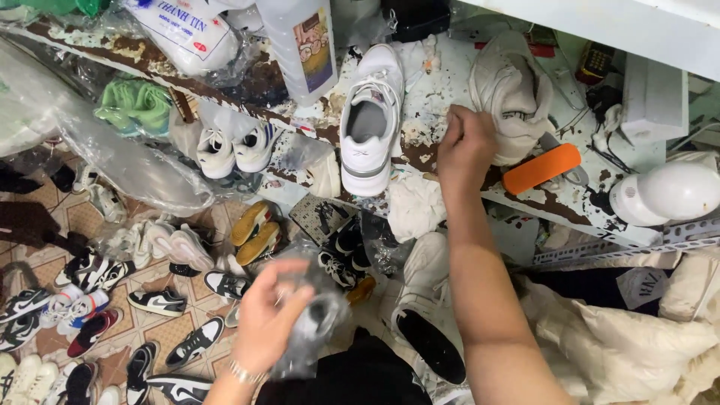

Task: A person is applying a white substance to various white sneakers using a bottle with a sponge applicator to restore or clean them.

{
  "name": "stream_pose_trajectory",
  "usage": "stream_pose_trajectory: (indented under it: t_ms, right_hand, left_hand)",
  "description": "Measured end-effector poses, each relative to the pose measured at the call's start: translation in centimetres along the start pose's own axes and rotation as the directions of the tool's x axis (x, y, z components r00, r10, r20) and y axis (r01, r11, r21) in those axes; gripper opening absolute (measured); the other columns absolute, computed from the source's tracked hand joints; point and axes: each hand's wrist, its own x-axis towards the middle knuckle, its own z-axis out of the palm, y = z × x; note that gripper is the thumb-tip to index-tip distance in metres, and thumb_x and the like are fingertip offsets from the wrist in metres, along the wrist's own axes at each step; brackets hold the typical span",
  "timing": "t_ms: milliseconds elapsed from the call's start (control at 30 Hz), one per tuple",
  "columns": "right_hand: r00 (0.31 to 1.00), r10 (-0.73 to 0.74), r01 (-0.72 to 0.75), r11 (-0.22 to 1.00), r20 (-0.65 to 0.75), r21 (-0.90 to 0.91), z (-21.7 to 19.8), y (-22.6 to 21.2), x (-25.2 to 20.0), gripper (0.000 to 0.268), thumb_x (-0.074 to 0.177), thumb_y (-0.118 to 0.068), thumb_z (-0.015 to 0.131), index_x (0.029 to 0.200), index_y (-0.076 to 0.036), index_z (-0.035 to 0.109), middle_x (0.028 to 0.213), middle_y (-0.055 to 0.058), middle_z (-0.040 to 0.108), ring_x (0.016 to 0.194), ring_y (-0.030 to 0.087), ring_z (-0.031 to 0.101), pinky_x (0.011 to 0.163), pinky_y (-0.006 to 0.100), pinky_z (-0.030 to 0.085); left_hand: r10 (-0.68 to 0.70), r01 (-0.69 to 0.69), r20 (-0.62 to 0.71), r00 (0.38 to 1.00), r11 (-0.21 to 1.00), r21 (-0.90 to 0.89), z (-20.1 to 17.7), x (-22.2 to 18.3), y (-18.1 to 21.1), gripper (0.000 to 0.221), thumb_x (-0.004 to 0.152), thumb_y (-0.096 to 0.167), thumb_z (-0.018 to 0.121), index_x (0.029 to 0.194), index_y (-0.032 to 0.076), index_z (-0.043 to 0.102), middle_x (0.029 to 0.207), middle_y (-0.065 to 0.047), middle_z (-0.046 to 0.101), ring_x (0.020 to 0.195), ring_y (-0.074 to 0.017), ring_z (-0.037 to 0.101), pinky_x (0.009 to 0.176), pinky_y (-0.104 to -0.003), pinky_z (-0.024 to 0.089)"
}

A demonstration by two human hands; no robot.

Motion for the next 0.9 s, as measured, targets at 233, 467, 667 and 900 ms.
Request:
stream_pose_trajectory:
  t_ms: [233, 467, 667, 900]
  right_hand:
    - [0.992, 0.127, -0.127, 0.966, 0.016, 0.224, -1.1, -2.6, 0.3, 0.024, 0.115, 0.011, 0.082, 0.135, -0.001, 0.090, 0.116, 0.014, 0.072, 0.090, 0.027, 0.078, 0.077, 0.034, 0.066]
    - [0.992, 0.115, -0.079, 0.886, -0.052, 0.457, -2.2, -2.0, 0.5, 0.029, 0.116, 0.020, 0.079, 0.131, -0.002, 0.092, 0.108, 0.013, 0.077, 0.086, 0.025, 0.084, 0.077, 0.037, 0.066]
    - [0.984, 0.177, -0.168, 0.877, 0.023, 0.450, -3.0, -2.7, 0.6, 0.017, 0.118, 0.010, 0.090, 0.121, -0.006, 0.093, 0.104, 0.010, 0.088, 0.094, 0.022, 0.083, 0.090, 0.041, 0.067]
    - [0.975, 0.218, -0.171, 0.864, -0.047, 0.473, -3.4, -5.7, -0.6, 0.008, 0.124, -0.004, 0.090, 0.131, -0.003, 0.091, 0.120, 0.014, 0.081, 0.102, 0.021, 0.082, 0.092, 0.041, 0.067]
  left_hand:
    - [0.236, -0.231, -0.029, 0.971, 0.966, 0.120, 2.7, 8.3, 16.6, 0.100, 0.107, 0.030, 0.094, 0.185, -0.009, 0.046, 0.116, -0.045, 0.089, 0.116, -0.0766, 0.081, 0.096, -0.079, 0.064]
    - [0.228, -0.204, -0.027, 0.973, 0.913, 0.354, 7.7, 17.3, 11.2, 0.057, 0.115, 0.060, 0.084, 0.162, 0.031, 0.071, 0.118, -0.017, 0.090, 0.115, -0.0504, 0.090, 0.095, -0.066, 0.069]
    - [0.481, -0.400, -0.034, 0.876, 0.764, 0.506, 6.6, 18.7, 11.6, 0.045, 0.105, 0.057, 0.099, 0.133, 0.023, 0.089, 0.142, -0.007, 0.063, 0.117, -0.0536, 0.087, 0.091, -0.070, 0.072]
    - [0.291, -0.350, 0.208, 0.934, 0.865, 0.359, 5.9, 21.9, 11.6, 0.037, 0.107, 0.039, 0.092, 0.136, 0.016, 0.095, 0.125, -0.012, 0.092, 0.121, -0.0477, 0.089, 0.098, -0.062, 0.072]
